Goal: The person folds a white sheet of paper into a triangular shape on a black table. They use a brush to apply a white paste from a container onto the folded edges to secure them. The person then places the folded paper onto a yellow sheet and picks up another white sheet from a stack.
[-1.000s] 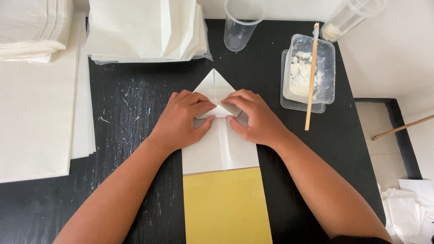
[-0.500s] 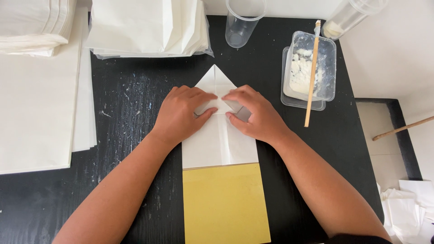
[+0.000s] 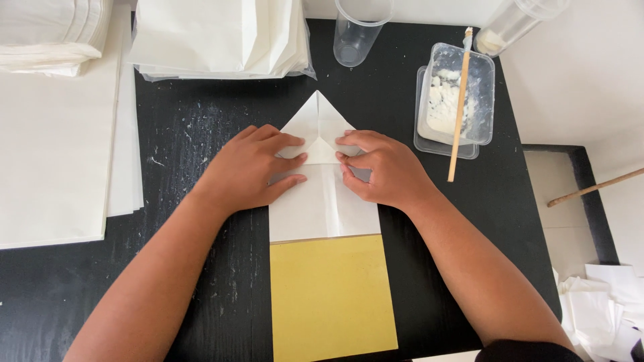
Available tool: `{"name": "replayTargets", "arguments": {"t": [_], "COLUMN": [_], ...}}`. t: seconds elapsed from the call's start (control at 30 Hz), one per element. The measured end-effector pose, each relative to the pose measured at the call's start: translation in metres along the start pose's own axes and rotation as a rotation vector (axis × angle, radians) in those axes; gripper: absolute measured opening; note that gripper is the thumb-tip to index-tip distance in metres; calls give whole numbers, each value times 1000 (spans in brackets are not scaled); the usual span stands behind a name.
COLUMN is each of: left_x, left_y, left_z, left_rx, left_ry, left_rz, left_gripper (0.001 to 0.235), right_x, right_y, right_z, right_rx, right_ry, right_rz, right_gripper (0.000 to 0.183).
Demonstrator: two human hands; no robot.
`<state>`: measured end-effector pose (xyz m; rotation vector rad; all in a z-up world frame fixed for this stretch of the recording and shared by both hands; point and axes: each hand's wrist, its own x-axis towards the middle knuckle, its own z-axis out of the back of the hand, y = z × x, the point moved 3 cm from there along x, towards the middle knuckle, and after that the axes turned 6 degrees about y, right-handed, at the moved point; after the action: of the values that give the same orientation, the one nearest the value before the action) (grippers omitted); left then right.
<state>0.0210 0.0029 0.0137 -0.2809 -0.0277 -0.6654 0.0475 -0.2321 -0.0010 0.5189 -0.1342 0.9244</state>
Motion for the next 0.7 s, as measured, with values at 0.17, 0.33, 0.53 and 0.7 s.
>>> {"name": "replayTargets", "arguments": {"t": [0.17, 0.33, 0.53, 0.7], "left_x": [-1, 4, 6, 4], "left_y": [3, 0, 2, 1], "left_z": [4, 6, 5, 7], "left_rx": [-66, -74, -113, -124], "left_ry": [-24, -37, -65, -54], "left_rz": [12, 49, 62, 73], "left_gripper": [24, 22, 21, 20], "right_x": [-8, 10, 11, 4], "right_y": [-14, 3, 0, -6], "right_z": [-12, -12, -17, -14], "right_rx": [-26, -56, -17, 86], "right_ry": [-68, 54, 213, 172], "right_rz": [2, -54, -211, -226], "right_gripper": [14, 38, 40, 39]}}
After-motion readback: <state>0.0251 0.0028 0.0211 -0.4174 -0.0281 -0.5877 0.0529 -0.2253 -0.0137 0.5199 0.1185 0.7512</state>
